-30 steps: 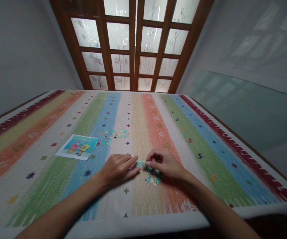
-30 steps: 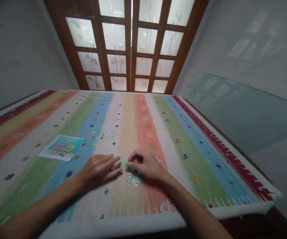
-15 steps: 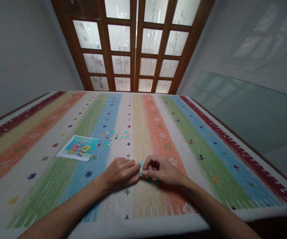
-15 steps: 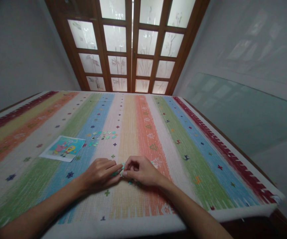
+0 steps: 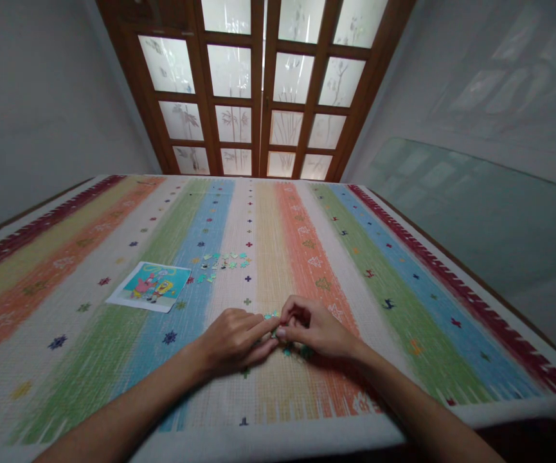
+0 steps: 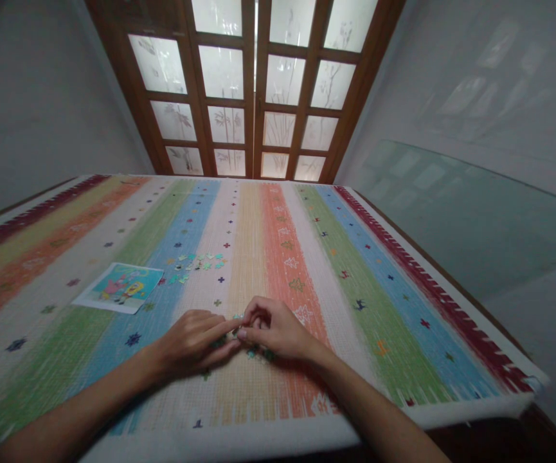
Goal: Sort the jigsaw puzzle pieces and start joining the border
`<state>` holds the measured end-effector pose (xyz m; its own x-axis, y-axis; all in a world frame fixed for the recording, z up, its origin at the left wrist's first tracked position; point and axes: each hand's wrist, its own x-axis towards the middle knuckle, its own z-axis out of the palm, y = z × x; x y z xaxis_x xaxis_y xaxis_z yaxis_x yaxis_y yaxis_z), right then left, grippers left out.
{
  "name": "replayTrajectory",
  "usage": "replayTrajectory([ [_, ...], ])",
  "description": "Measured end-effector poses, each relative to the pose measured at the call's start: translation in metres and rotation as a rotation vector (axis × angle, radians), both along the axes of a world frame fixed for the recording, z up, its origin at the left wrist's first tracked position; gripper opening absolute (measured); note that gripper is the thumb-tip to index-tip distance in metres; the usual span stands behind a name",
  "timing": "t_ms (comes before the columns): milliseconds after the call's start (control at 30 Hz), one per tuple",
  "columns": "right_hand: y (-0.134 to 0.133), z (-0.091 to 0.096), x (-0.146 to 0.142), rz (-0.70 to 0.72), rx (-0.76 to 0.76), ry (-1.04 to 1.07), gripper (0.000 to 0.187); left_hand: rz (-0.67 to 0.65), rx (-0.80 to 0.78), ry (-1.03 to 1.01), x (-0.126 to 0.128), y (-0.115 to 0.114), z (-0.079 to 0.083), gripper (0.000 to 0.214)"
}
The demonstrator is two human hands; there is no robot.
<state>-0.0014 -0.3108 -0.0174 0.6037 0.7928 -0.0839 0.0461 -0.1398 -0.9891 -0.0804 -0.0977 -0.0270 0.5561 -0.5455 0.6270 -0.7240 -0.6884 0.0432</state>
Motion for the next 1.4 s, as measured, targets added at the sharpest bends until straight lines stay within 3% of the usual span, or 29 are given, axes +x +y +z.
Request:
replayTrajectory([
  [233,0.000,0.004,0.000,-0.019,0.001,-0.044,0.036,0.087,0.043,0.016,0.003,0.010,-0.001,0.023],
  [600,-0.004,0.003,0.003,-0.026,-0.052,-0.070,0.032,0.671,-0.055,0.285,0.021,0.056,0.000,0.035],
  [733,-0.006,0.005,0.004,-0.040,-0.059,-0.101,0.030,0.808,-0.017,0.408,0.025,0.065,0.001,0.036],
  [833,-0.007,0.006,0.006,-0.055,-0.064,-0.130,0.027,0.833,0.033,0.467,0.023,0.064,0.005,0.038],
  [1000,-0.010,0.003,0.011,-0.101,-0.027,-0.164,0.023,0.757,0.115,0.563,0.012,0.046,0.010,0.046],
  [1167,-0.011,0.005,0.013,-0.127,-0.032,-0.186,0.022,0.834,0.215,0.684,0.009,0.032,0.016,0.043],
  [1400,-0.013,0.006,0.012,-0.128,-0.066,-0.215,0.024,0.888,0.264,0.737,0.012,0.035,0.020,0.049],
])
